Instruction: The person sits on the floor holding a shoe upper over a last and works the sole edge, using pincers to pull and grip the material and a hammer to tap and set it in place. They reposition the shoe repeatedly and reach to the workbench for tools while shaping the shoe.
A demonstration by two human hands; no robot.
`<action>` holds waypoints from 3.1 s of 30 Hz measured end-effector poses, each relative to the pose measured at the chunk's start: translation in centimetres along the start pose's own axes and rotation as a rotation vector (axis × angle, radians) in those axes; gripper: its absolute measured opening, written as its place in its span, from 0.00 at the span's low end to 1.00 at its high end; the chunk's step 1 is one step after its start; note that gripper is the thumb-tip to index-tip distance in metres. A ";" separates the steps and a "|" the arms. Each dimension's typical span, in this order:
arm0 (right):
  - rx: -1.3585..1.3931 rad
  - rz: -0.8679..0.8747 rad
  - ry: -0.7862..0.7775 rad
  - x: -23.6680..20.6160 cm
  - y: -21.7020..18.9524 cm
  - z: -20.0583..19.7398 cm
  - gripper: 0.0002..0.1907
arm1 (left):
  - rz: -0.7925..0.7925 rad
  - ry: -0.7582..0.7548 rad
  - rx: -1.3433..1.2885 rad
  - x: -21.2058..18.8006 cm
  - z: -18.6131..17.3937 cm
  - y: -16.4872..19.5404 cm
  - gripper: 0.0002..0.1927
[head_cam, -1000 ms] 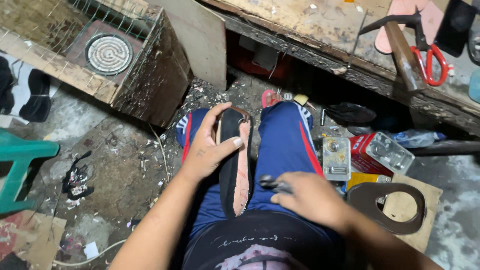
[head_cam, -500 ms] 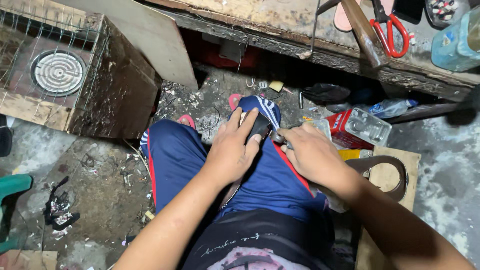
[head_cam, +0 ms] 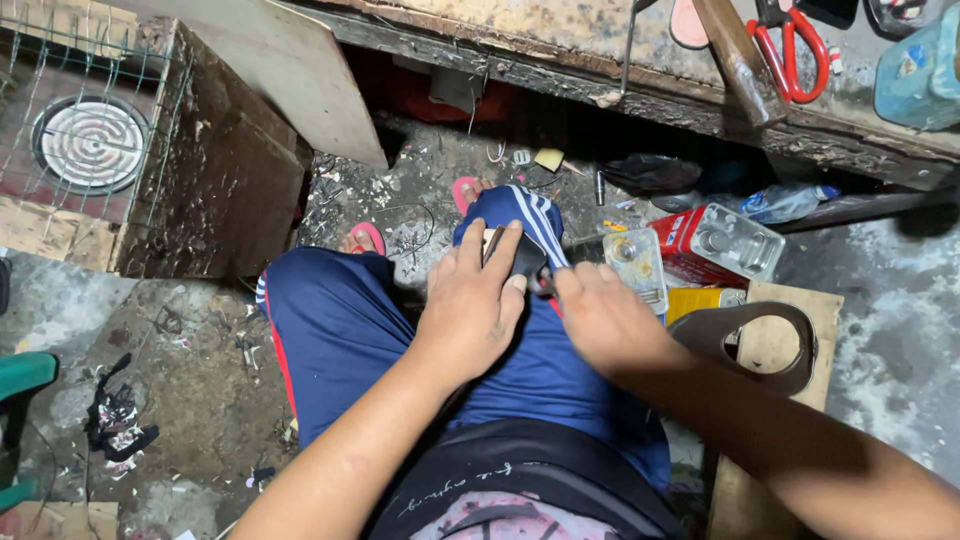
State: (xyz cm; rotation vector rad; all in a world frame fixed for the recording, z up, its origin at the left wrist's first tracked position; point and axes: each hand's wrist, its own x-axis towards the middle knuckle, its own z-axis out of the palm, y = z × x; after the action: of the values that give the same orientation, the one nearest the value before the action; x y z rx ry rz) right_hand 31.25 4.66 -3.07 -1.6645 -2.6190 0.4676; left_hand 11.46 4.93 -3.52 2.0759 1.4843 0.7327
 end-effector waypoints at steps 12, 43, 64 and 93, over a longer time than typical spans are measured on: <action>0.135 0.091 -0.134 1.1 1.0 0.3 0.12 | -0.084 0.017 0.019 0.6 -0.3 1.2 0.25; 0.230 0.151 -0.487 2.5 2.6 -2.6 0.19 | -0.116 -0.095 -0.072 2.4 0.3 0.6 0.21; 0.142 -0.049 -0.154 -3.1 -7.2 -4.3 0.14 | 0.016 0.049 -0.245 -4.6 -9.2 4.2 0.20; 0.217 -0.292 -0.664 1.5 -7.9 -12.6 0.18 | 0.184 0.061 -0.361 -7.1 -10.5 2.9 0.20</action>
State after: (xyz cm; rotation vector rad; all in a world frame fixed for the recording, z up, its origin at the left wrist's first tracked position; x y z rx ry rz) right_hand 25.60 6.03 10.73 -1.1689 -3.0032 1.4322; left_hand 4.59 -1.87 5.14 1.9382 1.1010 1.0581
